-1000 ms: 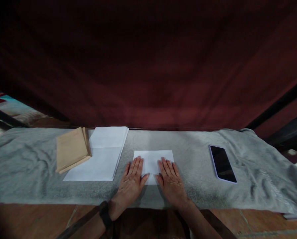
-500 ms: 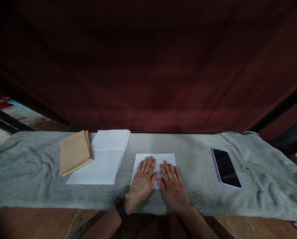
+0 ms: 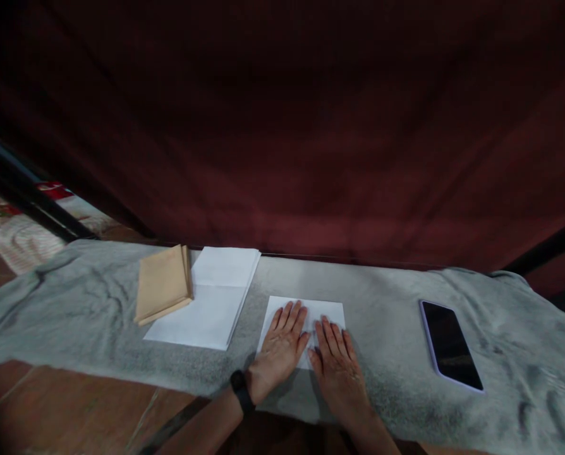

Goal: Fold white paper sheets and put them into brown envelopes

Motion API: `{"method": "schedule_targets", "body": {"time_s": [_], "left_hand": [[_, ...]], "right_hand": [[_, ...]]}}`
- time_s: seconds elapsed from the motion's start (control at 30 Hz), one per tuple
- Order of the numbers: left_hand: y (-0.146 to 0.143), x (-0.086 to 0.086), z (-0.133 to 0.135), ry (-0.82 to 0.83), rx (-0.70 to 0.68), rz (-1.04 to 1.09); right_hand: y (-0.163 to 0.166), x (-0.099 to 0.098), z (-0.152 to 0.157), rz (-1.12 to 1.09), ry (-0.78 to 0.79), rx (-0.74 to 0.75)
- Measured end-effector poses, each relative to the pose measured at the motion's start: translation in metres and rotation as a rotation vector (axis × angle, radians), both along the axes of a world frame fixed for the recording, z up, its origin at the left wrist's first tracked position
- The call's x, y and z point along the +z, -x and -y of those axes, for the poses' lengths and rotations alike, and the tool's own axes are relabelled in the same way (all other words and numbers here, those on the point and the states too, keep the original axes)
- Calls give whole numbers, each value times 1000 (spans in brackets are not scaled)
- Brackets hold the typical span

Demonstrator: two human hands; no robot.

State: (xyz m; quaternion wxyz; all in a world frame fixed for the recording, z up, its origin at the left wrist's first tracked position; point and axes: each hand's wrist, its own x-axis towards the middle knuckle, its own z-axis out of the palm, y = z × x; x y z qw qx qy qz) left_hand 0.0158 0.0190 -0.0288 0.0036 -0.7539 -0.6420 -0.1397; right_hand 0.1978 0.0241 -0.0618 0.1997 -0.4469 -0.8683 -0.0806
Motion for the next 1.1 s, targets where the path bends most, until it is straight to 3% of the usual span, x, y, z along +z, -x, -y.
{"method": "schedule_targets", "body": {"time_s": [0.23,0.6,0.83,0.97,1.1], "left_hand": [[0,0,0,-20,5,37],[14,-8,11,-74,203,11],[7,-14,23,-71,31,57],[19,-12,20,-40,152,280],[42,-1,12,49,354,874]], "right_hand": [[-6,-6,1,-5,11,-52],[-31,-3,-18,-112,-73,-240],[16,14,-8,-82,104,-53],[35,15,6,-25,166,-28],[35,14,9,-19,168,-28]]}}
